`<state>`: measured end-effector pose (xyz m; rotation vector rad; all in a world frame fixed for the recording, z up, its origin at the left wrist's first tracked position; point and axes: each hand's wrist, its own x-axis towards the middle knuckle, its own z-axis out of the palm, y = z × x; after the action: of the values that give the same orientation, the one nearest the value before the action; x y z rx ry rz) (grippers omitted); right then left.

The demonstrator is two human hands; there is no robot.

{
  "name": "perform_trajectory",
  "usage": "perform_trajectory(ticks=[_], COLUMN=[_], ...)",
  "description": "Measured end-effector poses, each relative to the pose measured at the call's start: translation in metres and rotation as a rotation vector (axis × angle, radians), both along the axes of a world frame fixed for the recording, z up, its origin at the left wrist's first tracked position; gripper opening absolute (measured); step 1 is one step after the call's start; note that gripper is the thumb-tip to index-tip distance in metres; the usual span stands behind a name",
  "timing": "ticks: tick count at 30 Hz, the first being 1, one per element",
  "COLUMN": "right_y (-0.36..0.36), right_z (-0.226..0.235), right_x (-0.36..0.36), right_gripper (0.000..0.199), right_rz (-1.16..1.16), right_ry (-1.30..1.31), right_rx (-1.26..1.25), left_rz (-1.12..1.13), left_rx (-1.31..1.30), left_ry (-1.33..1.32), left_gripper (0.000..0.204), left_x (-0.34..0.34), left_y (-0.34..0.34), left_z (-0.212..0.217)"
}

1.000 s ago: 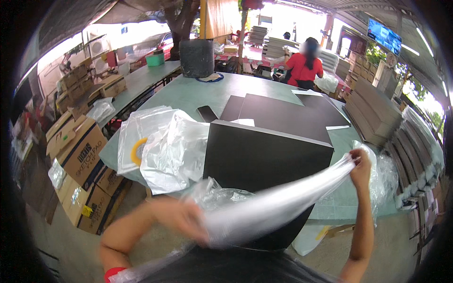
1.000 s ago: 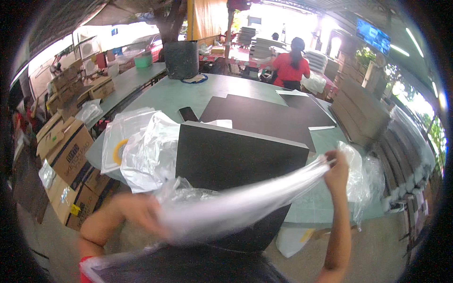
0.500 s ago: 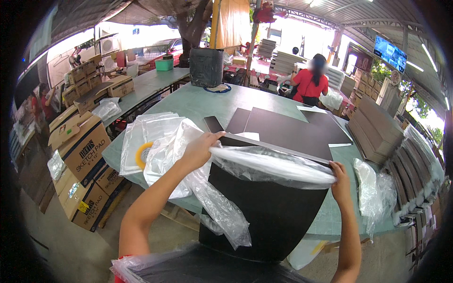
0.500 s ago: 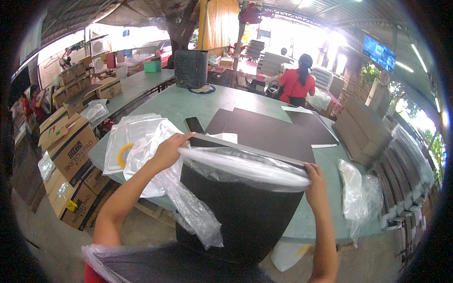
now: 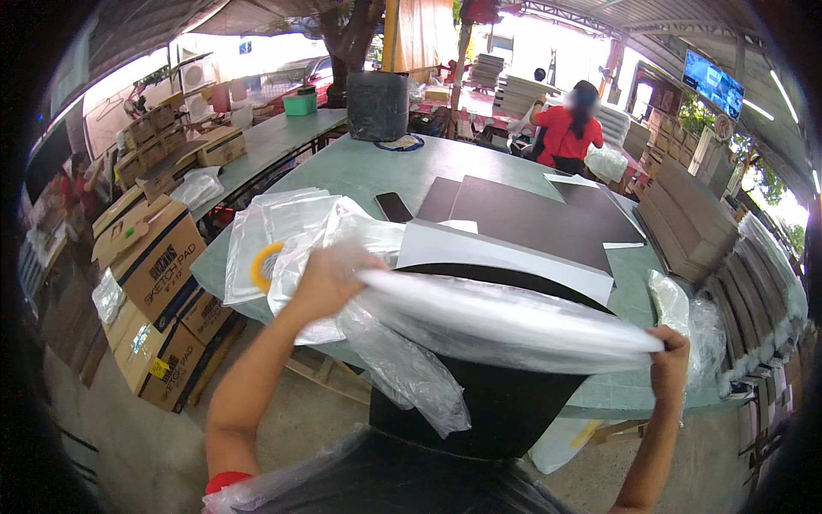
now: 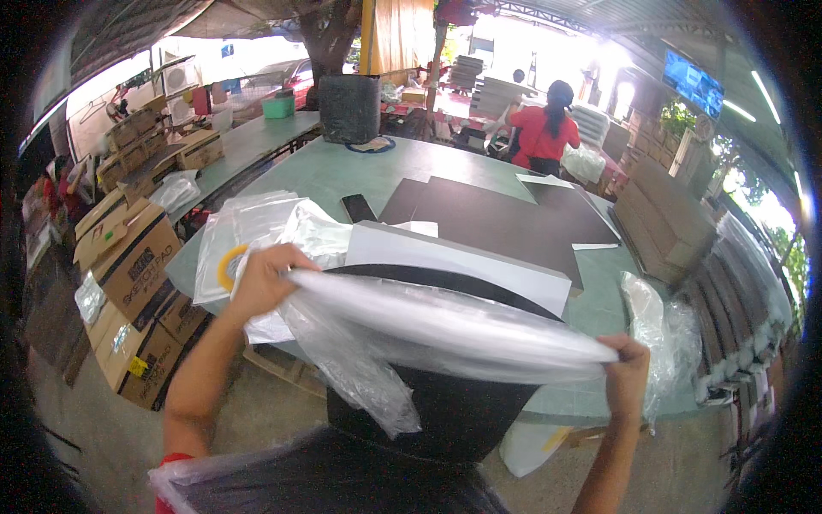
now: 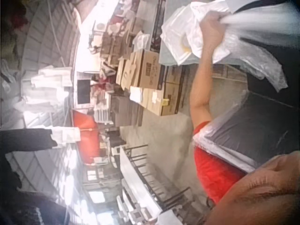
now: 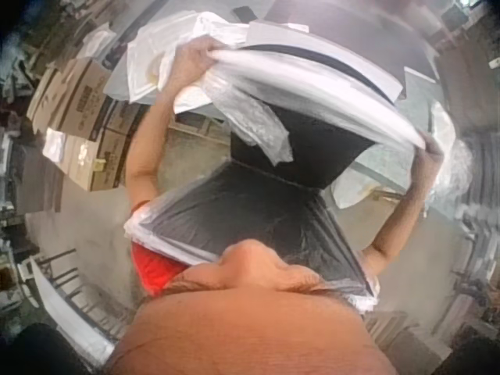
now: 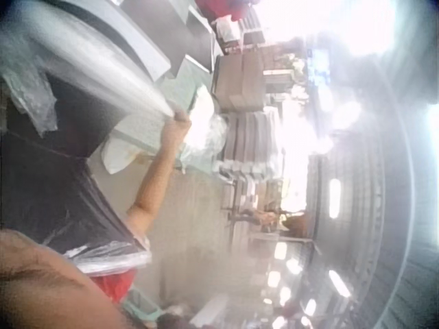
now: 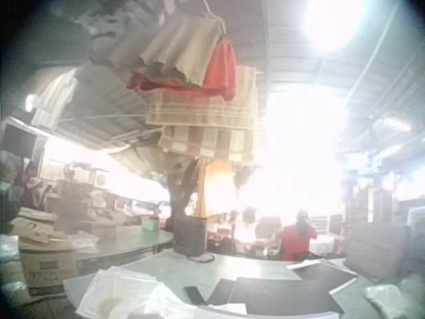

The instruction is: The person repeatedly wraps rectangular panels with clear plastic bags on a workbench. They pull the bag over each panel, smooth it, and place the wrapped panel on a growing stack. The process is repeated for multiple panels throughout the clip.

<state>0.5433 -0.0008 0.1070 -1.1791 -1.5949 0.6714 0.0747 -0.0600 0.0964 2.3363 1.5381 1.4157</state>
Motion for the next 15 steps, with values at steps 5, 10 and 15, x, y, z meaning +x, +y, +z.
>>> perform_trajectory(ticks=[5, 10, 15], right_y=[0.001, -0.054, -0.063], right_z=[-0.019, -0.150, -0.225], right_x=[0.013, 0.024, 0.087], right_gripper=[0.022, 0.042, 0.031], right_rz=[0.455, 0.029, 0.712], right_ry=[0.677, 0.661, 0.399], right_rx=[-0.379, -1.055, -0.930], left_rz=[-0.576, -0.353, -0.381], left_rx=[-0.750, -1.228, -1.270], left_ry=[-0.930, -1.052, -0.581], left_gripper=[0.052, 0.019, 0.022], left_x=[-0.031, -0.025, -0.004], left_y=[-0.013, -0.060, -0.089], left_z=[0.020, -0.138, -0.138])
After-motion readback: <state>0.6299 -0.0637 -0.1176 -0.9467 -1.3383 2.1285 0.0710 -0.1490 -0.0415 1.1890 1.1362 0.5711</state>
